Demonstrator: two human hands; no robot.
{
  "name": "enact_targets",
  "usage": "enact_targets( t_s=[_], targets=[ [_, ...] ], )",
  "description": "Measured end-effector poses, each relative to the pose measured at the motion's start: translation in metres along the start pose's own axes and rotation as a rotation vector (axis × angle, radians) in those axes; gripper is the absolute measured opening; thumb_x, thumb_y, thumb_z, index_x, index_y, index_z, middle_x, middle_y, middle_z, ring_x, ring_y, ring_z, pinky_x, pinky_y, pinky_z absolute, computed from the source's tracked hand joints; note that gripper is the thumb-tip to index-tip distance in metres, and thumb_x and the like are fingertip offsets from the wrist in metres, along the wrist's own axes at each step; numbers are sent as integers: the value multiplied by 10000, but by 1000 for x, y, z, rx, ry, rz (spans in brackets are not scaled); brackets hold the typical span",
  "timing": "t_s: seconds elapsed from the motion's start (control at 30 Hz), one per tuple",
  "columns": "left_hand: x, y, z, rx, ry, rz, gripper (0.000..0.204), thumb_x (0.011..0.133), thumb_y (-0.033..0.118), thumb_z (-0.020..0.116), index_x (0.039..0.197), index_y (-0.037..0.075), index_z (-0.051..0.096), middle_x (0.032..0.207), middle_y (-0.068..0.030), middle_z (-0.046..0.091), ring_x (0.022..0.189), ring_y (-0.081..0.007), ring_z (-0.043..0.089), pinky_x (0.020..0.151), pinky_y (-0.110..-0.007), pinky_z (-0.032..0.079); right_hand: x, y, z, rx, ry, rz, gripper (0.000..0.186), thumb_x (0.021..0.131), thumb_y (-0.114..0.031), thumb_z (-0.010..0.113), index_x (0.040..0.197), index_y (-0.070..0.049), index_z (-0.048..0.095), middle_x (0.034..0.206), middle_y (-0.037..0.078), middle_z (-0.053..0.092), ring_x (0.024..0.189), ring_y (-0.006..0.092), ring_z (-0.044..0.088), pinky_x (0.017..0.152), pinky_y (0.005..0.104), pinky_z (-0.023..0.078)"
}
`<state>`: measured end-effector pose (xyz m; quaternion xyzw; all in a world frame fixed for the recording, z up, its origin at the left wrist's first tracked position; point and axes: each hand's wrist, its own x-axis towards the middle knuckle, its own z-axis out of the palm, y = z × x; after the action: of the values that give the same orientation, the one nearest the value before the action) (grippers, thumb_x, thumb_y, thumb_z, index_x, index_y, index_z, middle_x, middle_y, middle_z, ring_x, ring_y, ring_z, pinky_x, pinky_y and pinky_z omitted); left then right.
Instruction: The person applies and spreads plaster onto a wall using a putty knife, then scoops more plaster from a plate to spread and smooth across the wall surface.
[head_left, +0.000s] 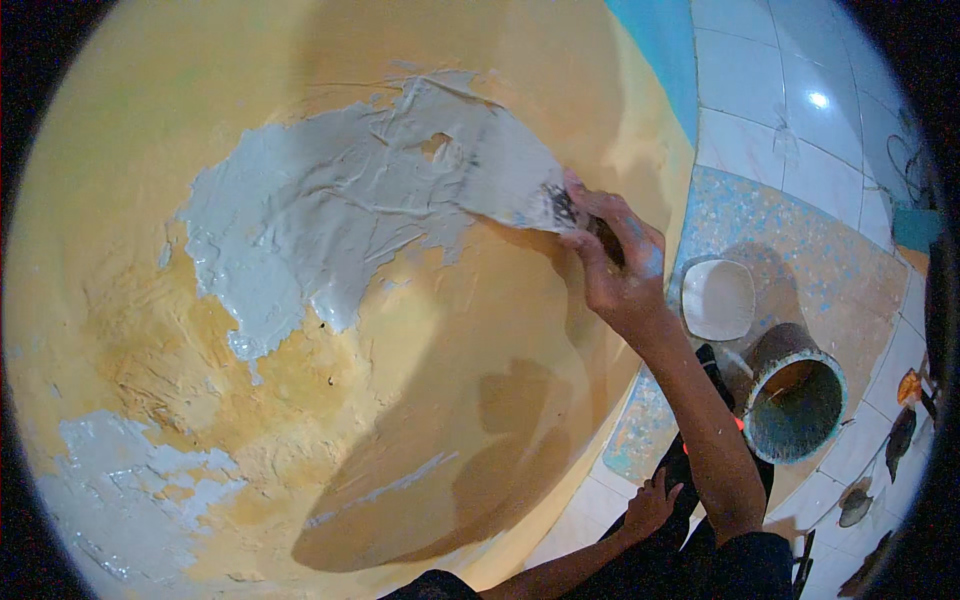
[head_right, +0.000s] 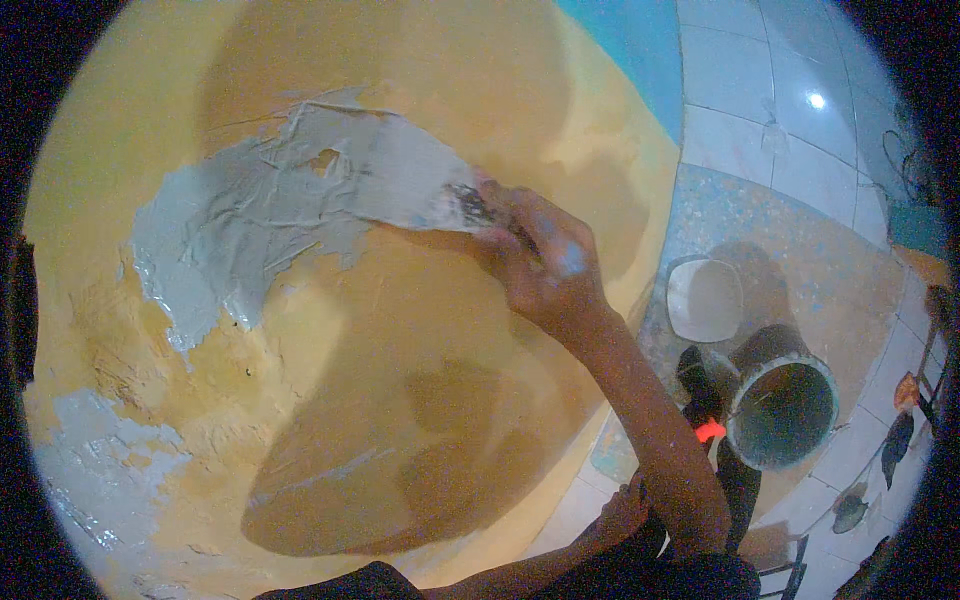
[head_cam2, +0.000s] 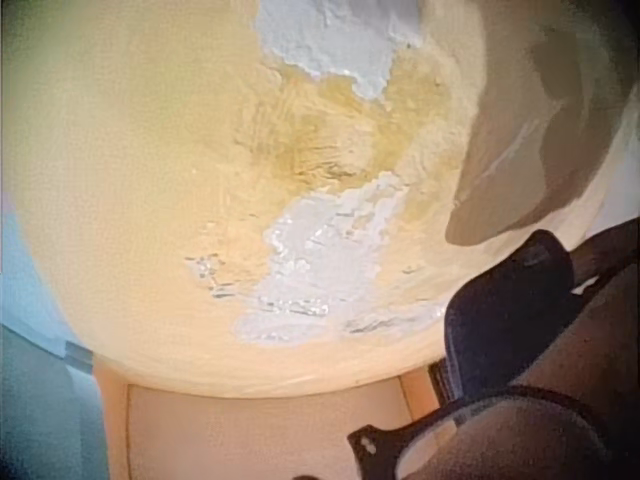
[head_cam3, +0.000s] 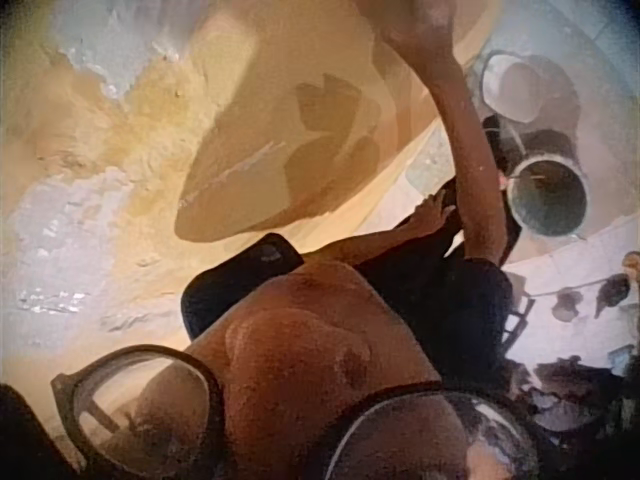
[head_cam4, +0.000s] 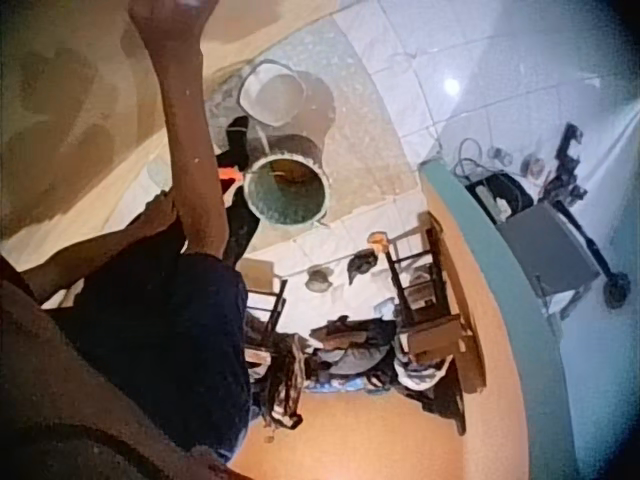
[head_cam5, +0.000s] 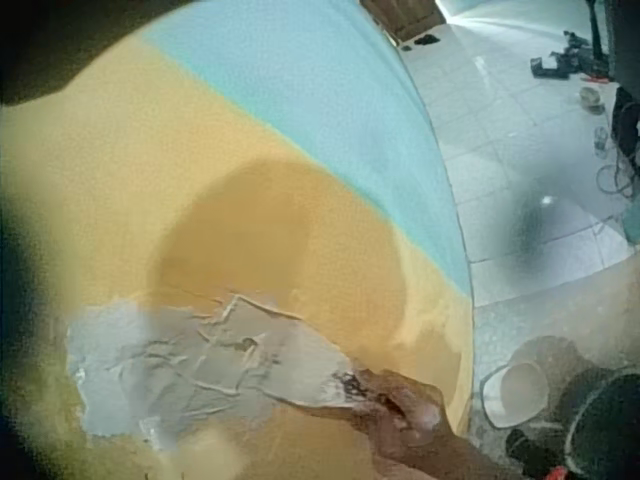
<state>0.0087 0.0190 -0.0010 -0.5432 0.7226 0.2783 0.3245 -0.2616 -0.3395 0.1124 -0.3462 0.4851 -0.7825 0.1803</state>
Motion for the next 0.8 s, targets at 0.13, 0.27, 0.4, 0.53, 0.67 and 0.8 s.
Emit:
enact_targets(
  t_s=[0.13, 0.27, 0.4, 0.53, 0.67, 0.8],
  targets=[
    [2, -2, 4, -5, 51, -8, 630, 968, 535, 462, 1316, 11, 489, 872, -258, 641, 706, -404, 669, 545, -498, 562, -7, -21, -12, -58, 85, -49, 357, 898, 8, 615, 1248, 37, 549, 1027, 158, 674, 755, 122, 598, 659, 246, 494],
    [0, -4, 7, -1, -36, 18, 643, 967, 534, 464, 1326, 1, 477, 903, -274, 636, 734, -409, 671, 587, -505, 569, 0, -61, -18, 140, 56, 280, 376, 926, -20, 597, 1293, 1, 520, 977, 117, 680, 721, 74, 593, 598, 240, 484],
    [-2, -1, 14, -12, -52, -5, 644, 966, 533, 465, 1332, 4, 466, 920, -274, 631, 752, -411, 668, 601, -508, 568, 11, -90, -3, 132, -9, 355, 374, 920, -80, 645, 1269, -18, 525, 782, 68, 658, 598, 55, 572, 497, 239, 458],
    [0, 1, 20, -28, -69, -34, 645, 965, 533, 466, 1339, 7, 455, 937, -275, 626, 770, -412, 666, 614, -511, 567, -5, -122, 6, 229, -76, 462, 382, 912, -93, 670, 1252, -18, 513, 694, 59, 653, 529, 83, 588, 466, 237, 456],
    [-1, 2, 25, -31, -72, -46, 647, 964, 532, 466, 1345, 10, 445, 955, -275, 621, 787, -414, 663, 628, -515, 566, -22, -152, 2, 314, -194, 705, 410, 901, -84, 685, 1258, -17, 495, 673, 66, 651, 528, 106, 618, 467, 236, 464],
    [-4, 3, 27, -32, -80, -56, 649, 963, 532, 467, 1351, 13, 434, 972, -276, 615, 805, -416, 660, 642, -518, 565, 1, -138, -4, 278, 47, 608, 382, 886, -85, 703, 1210, -4, 518, 640, 62, 637, 532, 80, 592, 469, 202, 420]
  ],
)
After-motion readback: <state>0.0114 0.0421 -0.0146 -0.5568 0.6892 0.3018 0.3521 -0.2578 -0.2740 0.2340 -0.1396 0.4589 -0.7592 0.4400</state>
